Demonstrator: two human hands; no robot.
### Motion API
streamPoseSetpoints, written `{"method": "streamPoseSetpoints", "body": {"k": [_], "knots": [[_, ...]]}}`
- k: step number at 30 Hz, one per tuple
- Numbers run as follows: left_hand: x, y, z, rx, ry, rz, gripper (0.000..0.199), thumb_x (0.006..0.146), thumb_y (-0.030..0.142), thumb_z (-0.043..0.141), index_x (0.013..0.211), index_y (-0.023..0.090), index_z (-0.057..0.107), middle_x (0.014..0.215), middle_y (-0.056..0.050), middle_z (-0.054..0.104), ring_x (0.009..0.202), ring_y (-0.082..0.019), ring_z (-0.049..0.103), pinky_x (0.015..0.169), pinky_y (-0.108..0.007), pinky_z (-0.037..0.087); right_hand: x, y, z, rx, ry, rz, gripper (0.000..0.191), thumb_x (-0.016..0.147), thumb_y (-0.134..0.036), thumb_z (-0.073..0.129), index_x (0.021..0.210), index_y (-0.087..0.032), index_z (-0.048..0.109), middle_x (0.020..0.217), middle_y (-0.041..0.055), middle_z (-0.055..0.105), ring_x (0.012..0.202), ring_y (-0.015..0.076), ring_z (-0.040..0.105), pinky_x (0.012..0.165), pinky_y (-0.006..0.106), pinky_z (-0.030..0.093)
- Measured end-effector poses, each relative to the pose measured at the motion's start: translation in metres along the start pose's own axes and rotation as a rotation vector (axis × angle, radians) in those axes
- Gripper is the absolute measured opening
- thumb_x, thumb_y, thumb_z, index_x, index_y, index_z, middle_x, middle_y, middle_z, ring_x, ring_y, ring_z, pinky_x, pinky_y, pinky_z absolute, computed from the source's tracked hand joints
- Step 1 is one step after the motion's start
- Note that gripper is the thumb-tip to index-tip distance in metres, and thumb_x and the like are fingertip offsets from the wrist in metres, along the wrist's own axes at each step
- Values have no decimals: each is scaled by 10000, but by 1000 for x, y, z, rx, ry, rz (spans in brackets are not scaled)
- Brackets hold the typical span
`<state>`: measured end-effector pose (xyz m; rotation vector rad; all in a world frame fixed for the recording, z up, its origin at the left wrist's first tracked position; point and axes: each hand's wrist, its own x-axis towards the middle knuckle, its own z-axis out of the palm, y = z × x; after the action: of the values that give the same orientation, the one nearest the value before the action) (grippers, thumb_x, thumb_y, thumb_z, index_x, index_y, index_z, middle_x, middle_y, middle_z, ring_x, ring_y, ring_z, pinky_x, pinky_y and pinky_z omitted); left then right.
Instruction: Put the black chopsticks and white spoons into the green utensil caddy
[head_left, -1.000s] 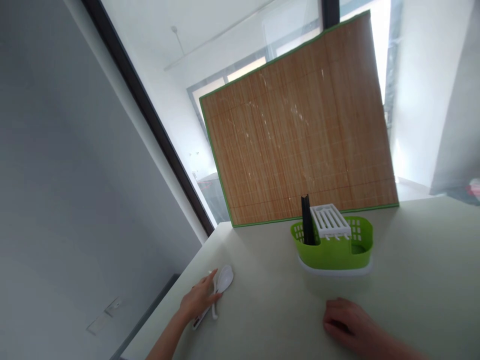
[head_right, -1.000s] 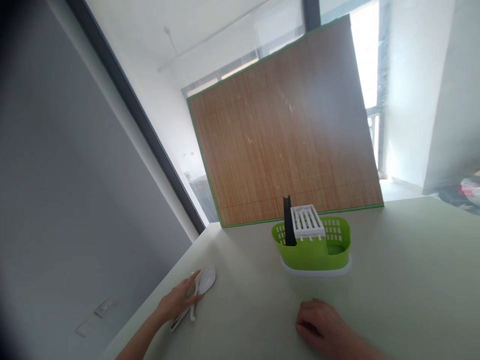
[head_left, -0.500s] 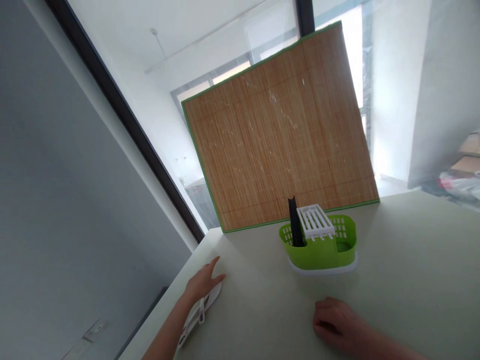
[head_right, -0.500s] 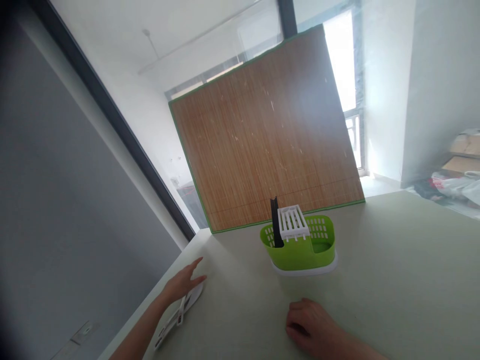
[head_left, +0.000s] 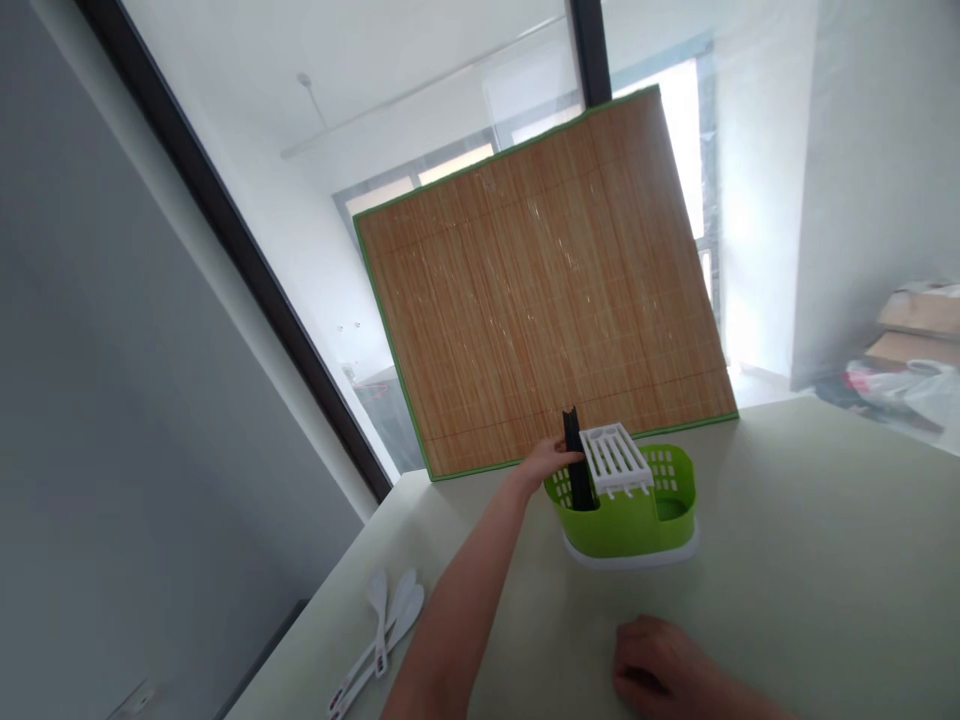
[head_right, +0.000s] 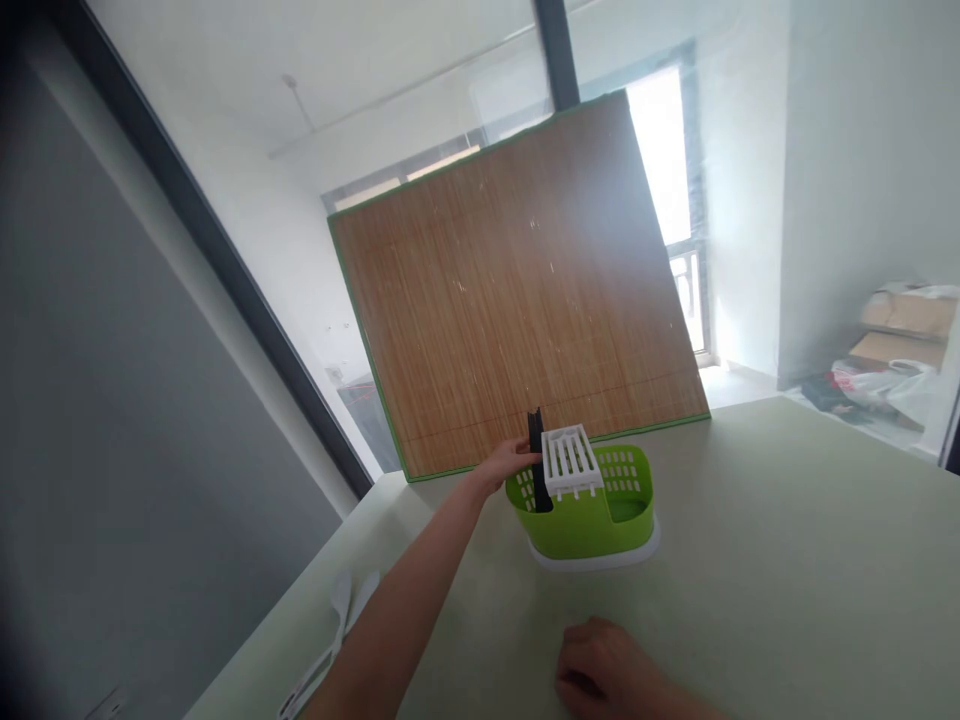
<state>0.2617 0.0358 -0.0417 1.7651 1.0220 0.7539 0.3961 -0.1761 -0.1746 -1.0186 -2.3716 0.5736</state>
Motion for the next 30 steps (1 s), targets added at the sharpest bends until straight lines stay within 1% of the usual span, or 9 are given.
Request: {"method": "streamPoseSetpoints", "body": {"k": [4,9,16,18,20,23,25,27,30], "knots": [[14,-2,2,-62,-39,-13,266,639,282,751,835,110,699,860,-110,709,797,-222,654,801,-376,499,1,0,1,0,4,2,161,817,-189,485,727,-194,618,740,22,629,725,155,573,679,246,400],[17,-8,5,-130,17,19,264,680,314,727,842,110,684,874,-106,706,831,-221,648,822,-369,487,1,-4,-4,12,7,-2,159,814,-185,487,728,-193,621,736,23,634,724,155,572,678,245,404],[3,-4,9,-250,208,115,167,784,307,633,801,145,598,819,-81,687,760,-188,651,757,-341,513,-1,-3,-2,22,15,-12,167,836,-206,477,747,-197,619,752,23,630,740,160,569,699,257,401],[1,1,7,-294,295,145,169,819,319,591,829,154,560,791,-75,669,733,-177,651,721,-325,519,-1,-2,-1,25,14,-13,170,840,-206,474,748,-197,617,752,23,628,744,160,569,704,257,398],[2,8,2,-341,423,184,176,860,338,527,885,165,511,755,-51,636,693,-156,641,672,-295,516,0,-2,-1,27,10,-7,174,845,-213,472,747,-196,614,755,25,625,747,161,568,704,257,396],[7,24,-15,-404,643,238,164,927,340,374,936,189,437,691,9,548,572,-98,574,579,-228,479,0,-2,-3,33,-4,2,189,860,-226,464,742,-194,608,762,25,622,749,160,564,705,259,393],[7,37,-33,-429,758,255,174,951,317,277,922,201,404,653,39,480,490,-68,498,515,-188,434,-1,-1,-3,40,-9,-1,195,869,-235,460,741,-193,602,765,24,620,750,158,561,706,260,391],[1,49,-57,-428,823,251,187,953,308,254,872,206,389,622,57,425,435,-54,432,463,-166,387,-2,-1,-3,49,-6,-6,200,876,-242,457,742,-193,597,766,23,618,750,157,558,706,261,389],[-22,58,-99,-364,861,203,207,933,346,322,799,204,389,577,76,371,383,-46,358,411,-160,333,-3,0,-3,58,-1,-11,204,881,-251,460,737,-191,592,759,25,614,743,156,553,698,263,386]]}}
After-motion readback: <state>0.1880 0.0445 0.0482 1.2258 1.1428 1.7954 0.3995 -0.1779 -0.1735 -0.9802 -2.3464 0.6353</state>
